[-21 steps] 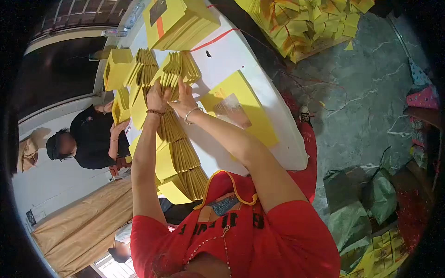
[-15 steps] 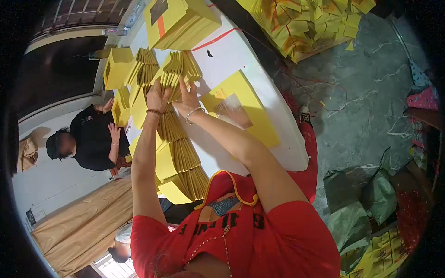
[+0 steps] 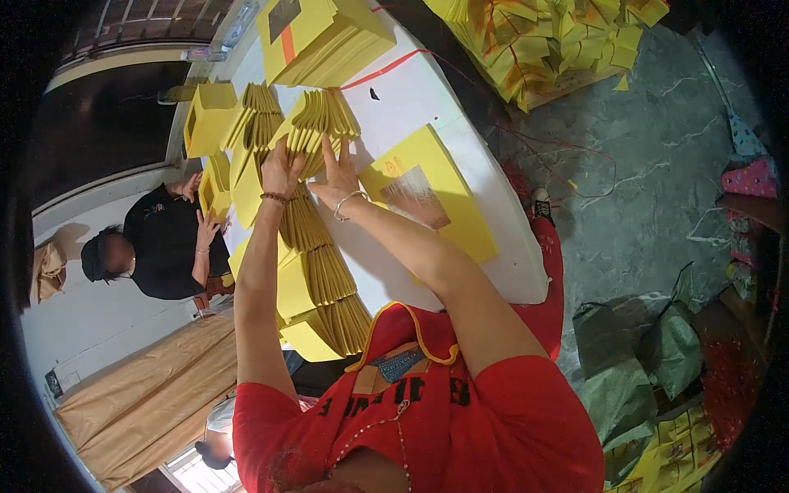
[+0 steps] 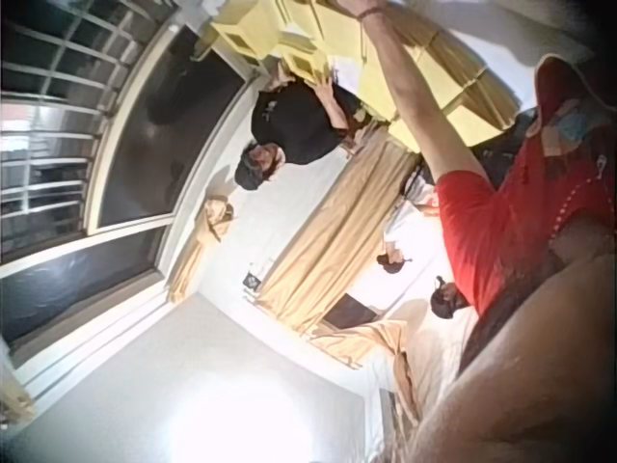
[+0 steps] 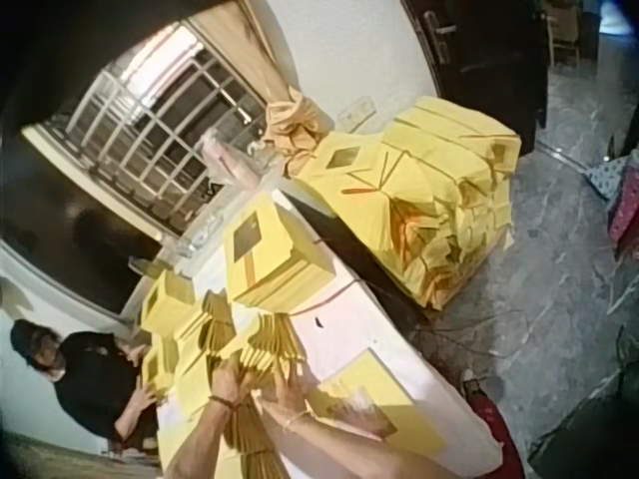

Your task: Folding and stacking yellow paper sheets at a workbench.

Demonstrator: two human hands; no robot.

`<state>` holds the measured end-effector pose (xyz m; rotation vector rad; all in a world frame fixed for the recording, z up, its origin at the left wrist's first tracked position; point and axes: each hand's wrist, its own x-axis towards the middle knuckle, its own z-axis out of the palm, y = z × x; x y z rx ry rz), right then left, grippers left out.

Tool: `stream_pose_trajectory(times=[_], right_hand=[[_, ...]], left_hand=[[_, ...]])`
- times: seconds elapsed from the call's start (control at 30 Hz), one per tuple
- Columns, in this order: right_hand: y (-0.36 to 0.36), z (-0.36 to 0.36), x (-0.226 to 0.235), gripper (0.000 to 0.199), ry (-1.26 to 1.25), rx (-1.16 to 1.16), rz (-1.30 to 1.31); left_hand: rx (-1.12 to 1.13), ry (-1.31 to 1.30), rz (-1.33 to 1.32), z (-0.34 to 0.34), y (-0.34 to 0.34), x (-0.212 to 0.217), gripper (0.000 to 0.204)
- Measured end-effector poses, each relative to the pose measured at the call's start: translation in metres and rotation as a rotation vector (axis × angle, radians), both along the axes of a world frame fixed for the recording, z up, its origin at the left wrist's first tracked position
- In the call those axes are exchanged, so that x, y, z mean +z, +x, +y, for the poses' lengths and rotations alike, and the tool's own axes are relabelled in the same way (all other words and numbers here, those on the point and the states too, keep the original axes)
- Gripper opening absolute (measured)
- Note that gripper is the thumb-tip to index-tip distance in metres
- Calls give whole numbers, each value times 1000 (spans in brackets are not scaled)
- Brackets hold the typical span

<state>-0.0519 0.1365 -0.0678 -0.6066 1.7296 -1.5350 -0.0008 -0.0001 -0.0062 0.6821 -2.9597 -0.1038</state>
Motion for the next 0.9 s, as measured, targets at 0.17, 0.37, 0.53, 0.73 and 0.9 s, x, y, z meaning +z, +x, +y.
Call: stream_pose_trajectory(times=[0.17,0.37,0.53,0.73,0.9], right_hand=[[0,-3,-7,105,-249,44,-166],[-4,-2,-3,104,-250,68,-156],[-5,-1,1,105,-222,70,-150],[-2,-5,-6,107,-226,46,-153],[1,-6,-8,108,-233,38,-159]], left_hand=[[-19,14,19,-2,2,0,46],[21,-1,-3,-5,3,0,46],[2,-2,3,-5,3,2,47],[-5,2,11,-3,1,4,46],[21,17,-4,0,1,8,45]])
